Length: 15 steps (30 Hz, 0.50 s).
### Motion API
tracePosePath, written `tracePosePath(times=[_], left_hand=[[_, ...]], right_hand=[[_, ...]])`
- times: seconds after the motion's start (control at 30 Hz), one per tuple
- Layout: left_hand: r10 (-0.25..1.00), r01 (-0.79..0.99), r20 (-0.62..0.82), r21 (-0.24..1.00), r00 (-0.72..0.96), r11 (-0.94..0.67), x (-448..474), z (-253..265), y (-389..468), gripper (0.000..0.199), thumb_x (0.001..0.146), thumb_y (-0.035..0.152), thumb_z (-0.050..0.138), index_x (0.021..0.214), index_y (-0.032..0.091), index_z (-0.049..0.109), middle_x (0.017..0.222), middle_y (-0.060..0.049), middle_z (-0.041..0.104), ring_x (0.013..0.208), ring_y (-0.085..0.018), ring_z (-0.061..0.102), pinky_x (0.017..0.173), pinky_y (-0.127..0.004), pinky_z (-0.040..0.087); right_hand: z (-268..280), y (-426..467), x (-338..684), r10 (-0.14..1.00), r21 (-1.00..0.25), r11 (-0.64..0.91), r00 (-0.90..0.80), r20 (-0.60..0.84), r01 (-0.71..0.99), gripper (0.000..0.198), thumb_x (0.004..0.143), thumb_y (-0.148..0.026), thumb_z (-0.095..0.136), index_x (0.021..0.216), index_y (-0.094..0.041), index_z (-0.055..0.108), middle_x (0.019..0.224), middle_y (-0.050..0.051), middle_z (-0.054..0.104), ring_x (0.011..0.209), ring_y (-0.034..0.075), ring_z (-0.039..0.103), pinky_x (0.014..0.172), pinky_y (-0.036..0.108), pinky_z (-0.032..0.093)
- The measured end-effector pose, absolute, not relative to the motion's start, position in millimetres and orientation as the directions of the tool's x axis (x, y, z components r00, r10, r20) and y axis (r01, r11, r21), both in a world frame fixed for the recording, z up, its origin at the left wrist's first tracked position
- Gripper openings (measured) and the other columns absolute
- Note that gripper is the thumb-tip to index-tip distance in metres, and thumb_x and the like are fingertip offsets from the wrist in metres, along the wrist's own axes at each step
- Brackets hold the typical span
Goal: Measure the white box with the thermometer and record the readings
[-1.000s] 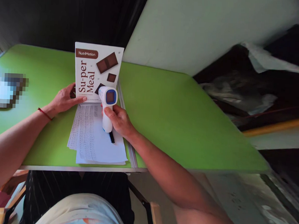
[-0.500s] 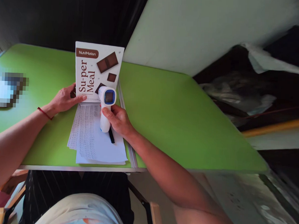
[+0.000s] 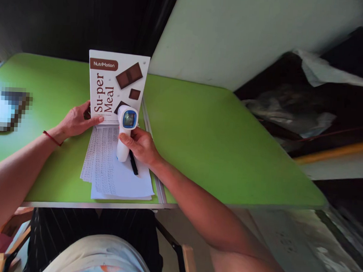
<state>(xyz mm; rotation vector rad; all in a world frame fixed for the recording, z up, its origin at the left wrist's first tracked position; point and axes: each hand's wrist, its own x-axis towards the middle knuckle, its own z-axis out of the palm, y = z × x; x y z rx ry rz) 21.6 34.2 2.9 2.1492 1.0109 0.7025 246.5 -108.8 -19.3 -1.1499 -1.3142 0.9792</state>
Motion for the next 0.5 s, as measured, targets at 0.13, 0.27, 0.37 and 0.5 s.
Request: tracePosePath(times=[0.13,0.27,0.37,0.5], left_hand=[[0.812,0.465,0.183,0.741,0.554,-0.484,21.1,3.2,33.9,0.079,0.078,0.089,0.075,0.124,0.025,0.075,0.116,-0.009,0.085,0.1,-0.034,0.08,0.09,-0.047,0.065],[0.809,0.453,0.184,0.749,0.558,-0.483,21.1,4.7,32.6,0.075,0.079,0.085,0.079,0.126,0.026,0.076,0.116,-0.009,0.085,0.1,-0.034,0.081,0.089,-0.045,0.066],[0.804,0.434,0.186,0.761,0.565,-0.482,21.3,4.9,32.1,0.076,0.08,0.084,0.08,0.129,0.026,0.076,0.119,-0.009,0.085,0.103,-0.033,0.082,0.09,-0.043,0.067],[0.803,0.436,0.189,0.758,0.565,-0.485,21.5,4.6,32.0,0.077,0.08,0.084,0.08,0.128,0.025,0.076,0.12,-0.01,0.085,0.104,-0.033,0.082,0.092,-0.043,0.067]], right_hand=[[-18.1,-109.2,245.7,0.976,-0.975,0.201,0.061,0.207,0.089,0.069,0.074,-0.091,0.082,0.082,-0.025,0.066,0.074,-0.002,0.06,0.07,0.016,0.053,0.064,0.033,0.047],[-15.0,-110.2,244.2,0.978,-0.977,0.183,0.075,0.192,0.112,0.071,0.071,-0.094,0.081,0.079,-0.025,0.065,0.071,-0.003,0.06,0.068,0.016,0.052,0.062,0.033,0.047],[-13.5,-110.5,243.1,0.979,-0.977,0.172,0.091,0.183,0.125,0.074,0.068,-0.098,0.08,0.079,-0.026,0.064,0.07,-0.003,0.059,0.068,0.016,0.052,0.062,0.033,0.047],[-14.0,-110.2,243.5,0.977,-0.975,0.179,0.089,0.192,0.135,0.074,0.068,-0.098,0.08,0.077,-0.026,0.063,0.069,-0.004,0.056,0.067,0.016,0.049,0.061,0.033,0.045]])
